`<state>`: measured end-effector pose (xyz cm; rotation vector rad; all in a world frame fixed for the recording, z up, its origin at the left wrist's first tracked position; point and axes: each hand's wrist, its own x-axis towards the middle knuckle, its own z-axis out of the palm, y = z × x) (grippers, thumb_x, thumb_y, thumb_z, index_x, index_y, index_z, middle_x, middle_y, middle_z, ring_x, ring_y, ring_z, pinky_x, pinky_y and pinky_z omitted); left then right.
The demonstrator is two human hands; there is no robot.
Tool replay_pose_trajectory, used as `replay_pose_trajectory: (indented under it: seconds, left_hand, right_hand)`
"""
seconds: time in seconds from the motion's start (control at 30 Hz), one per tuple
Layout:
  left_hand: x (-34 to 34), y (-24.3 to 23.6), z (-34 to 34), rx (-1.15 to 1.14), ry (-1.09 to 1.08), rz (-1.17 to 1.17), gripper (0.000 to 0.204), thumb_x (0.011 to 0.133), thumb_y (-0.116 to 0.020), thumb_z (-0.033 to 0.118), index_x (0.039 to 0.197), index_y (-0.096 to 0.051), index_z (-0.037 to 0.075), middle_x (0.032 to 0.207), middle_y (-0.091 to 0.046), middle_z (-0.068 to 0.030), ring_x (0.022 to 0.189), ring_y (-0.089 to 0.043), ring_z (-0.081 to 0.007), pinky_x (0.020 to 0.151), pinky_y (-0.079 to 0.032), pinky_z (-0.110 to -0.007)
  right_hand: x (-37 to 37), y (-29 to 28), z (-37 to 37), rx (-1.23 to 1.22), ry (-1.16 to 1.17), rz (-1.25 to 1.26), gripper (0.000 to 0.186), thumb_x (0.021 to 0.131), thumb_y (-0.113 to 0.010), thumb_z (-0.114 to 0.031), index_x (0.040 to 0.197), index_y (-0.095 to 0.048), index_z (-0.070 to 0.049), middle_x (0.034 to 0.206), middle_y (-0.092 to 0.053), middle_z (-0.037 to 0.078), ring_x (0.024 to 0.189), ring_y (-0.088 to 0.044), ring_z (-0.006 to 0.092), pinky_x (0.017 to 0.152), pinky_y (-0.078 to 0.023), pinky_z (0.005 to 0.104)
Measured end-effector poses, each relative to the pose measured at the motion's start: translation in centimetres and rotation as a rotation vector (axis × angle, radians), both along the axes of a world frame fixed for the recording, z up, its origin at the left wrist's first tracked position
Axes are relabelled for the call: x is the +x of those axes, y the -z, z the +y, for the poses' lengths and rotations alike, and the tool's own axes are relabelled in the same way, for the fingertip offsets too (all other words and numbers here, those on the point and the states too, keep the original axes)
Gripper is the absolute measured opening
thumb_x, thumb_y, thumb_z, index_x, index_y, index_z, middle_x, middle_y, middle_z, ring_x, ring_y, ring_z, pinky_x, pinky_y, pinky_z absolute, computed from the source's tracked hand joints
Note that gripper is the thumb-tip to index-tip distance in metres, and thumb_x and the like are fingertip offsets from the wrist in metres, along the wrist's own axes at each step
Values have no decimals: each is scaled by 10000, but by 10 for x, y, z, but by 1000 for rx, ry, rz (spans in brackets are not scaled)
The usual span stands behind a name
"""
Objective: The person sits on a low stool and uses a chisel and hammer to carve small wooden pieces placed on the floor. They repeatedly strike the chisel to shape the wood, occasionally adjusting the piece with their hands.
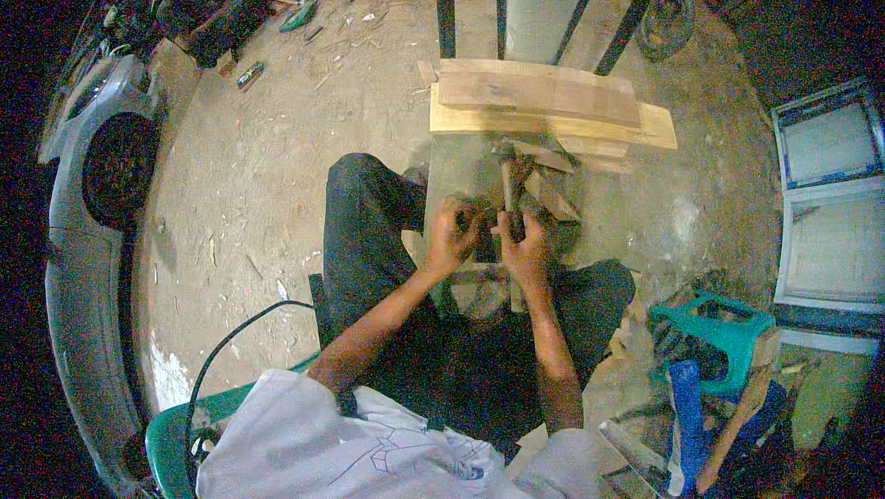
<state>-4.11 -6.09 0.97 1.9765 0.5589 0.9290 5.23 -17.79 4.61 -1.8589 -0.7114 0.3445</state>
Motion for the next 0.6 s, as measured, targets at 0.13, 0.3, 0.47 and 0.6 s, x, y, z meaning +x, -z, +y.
replay_pose_trajectory:
  seconds: [0.13,0.3,0.47,0.6]
  left_hand:
    - [6,3,-4,-18,-2,3,154,744,-669,-12,861,-574,-43,849,-550,-207,838,-522,-412,729,-433,-451]
    - [11,8,-4,-70,-9,-16,173,734,-674,2,870,-575,-38,850,-548,-201,840,-531,-409,741,-443,-456]
    - [13,13,-5,-174,-21,29,205,723,-690,41,879,-578,-31,863,-557,-197,862,-547,-408,744,-450,-452]
    - [14,5,-6,-200,-71,180,237,719,-698,65,916,-603,-28,918,-587,-210,879,-565,-408,749,-460,-445]
  right_hand:
    - [-5,-13,-8,-104,12,111,389,976,-568,-386,941,-593,1,762,-706,77,396,-480,94,405,-406,288]
    - [-6,-14,-8,-108,10,118,374,974,-575,-372,908,-576,-3,780,-711,87,396,-483,98,397,-401,281]
    - [-10,-23,-14,-152,21,176,340,968,-591,-358,847,-575,-41,653,-624,28,473,-527,107,470,-439,288]
    - [-27,-43,-27,-203,52,449,360,987,-549,-371,791,-542,-68,579,-530,-5,426,-492,101,409,-408,279]
